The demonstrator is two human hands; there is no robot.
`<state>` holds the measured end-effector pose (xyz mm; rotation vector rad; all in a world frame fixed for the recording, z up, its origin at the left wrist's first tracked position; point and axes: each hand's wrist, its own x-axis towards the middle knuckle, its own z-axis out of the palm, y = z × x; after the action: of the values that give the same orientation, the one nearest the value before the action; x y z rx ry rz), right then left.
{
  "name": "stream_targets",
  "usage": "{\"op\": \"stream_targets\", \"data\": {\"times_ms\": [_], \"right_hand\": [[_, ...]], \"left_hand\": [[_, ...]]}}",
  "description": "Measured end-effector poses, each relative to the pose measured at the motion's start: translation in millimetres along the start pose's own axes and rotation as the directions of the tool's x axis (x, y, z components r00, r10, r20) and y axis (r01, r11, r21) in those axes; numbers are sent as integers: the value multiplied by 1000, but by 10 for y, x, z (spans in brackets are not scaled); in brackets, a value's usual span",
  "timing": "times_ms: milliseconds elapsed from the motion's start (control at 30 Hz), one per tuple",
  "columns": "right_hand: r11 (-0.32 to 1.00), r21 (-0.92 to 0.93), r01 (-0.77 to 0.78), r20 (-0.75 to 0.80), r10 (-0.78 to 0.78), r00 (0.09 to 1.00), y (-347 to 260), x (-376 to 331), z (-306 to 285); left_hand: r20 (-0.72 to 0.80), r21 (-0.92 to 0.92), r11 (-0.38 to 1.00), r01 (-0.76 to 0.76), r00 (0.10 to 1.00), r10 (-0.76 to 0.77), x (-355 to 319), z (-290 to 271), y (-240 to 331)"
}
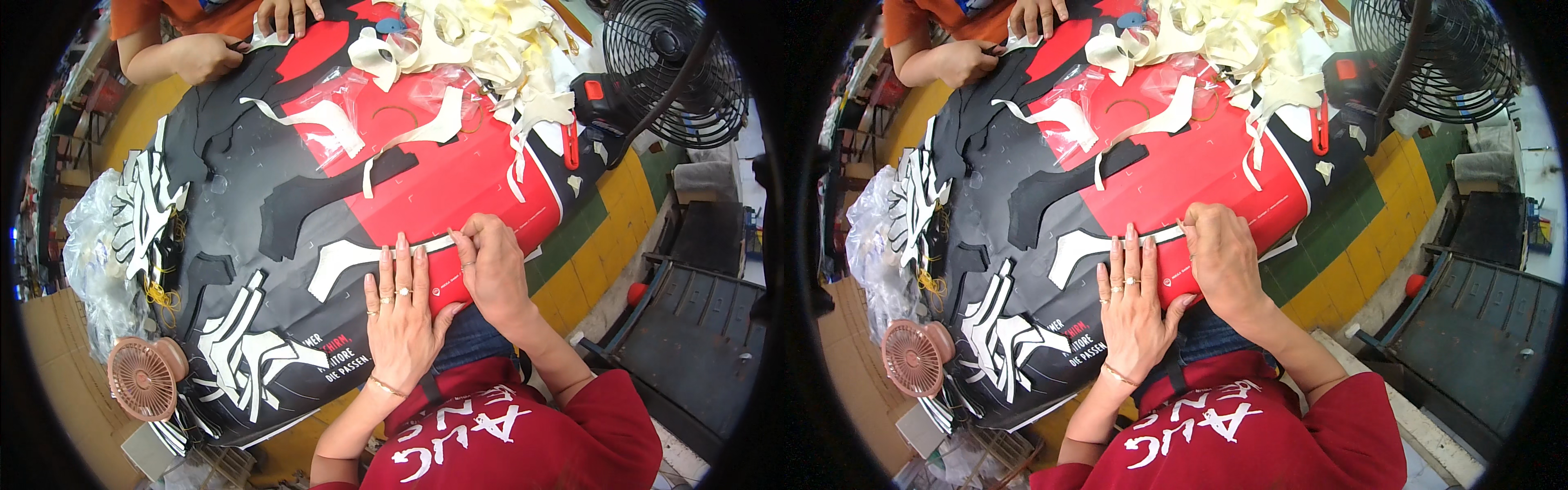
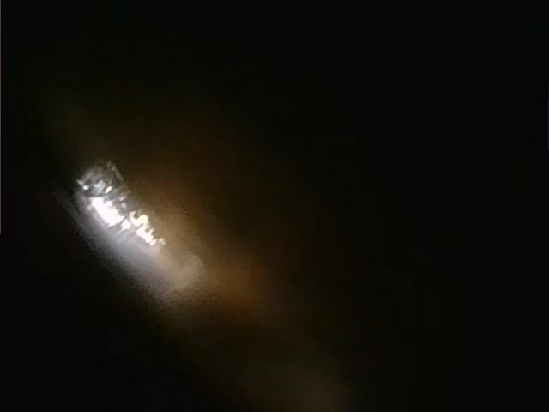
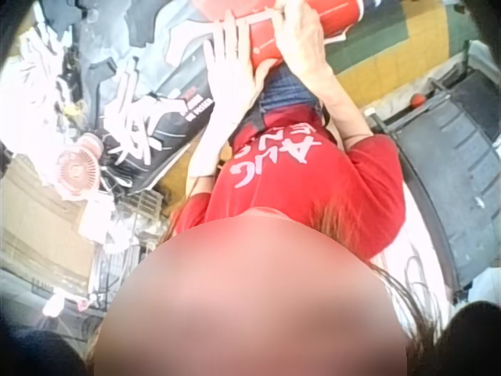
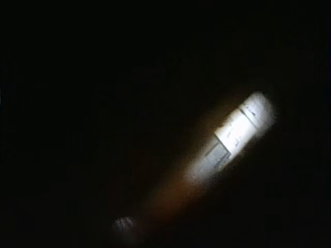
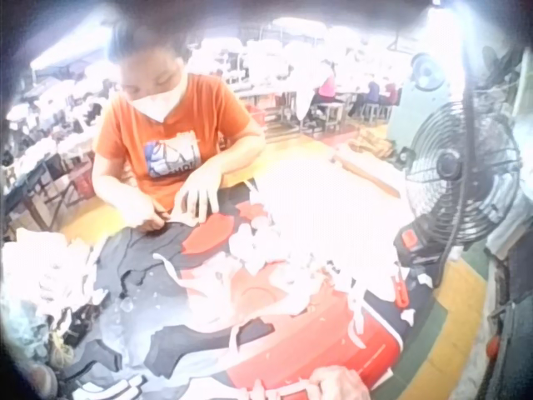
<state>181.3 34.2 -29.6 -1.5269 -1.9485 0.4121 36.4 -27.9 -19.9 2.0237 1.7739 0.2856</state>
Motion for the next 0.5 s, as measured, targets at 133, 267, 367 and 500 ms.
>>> {"op": "stream_targets", "data": {"times_ms": [133, 267, 367, 500], "right_hand": [[997, -72, 2, -81, -7, 997, -1, 29, 11], [980, 111, -167, -142, 182, 973, 82, 85, -53], [937, 260, -234, -115, 271, 956, 152, 55, -118], [994, 6, 108, -128, -107, 986, 126, -7, -104]], "left_hand": [[-4, 15, 1000, -6, 1000, 6, 4, 6, -6], [-21, 52, 998, -22, 1000, 23, -3, 4, -3], [-30, 71, 997, -17, 999, 19, -3, -1, 2], [-103, 59, 996, -69, 992, 75, 10, -17, -51]]}}
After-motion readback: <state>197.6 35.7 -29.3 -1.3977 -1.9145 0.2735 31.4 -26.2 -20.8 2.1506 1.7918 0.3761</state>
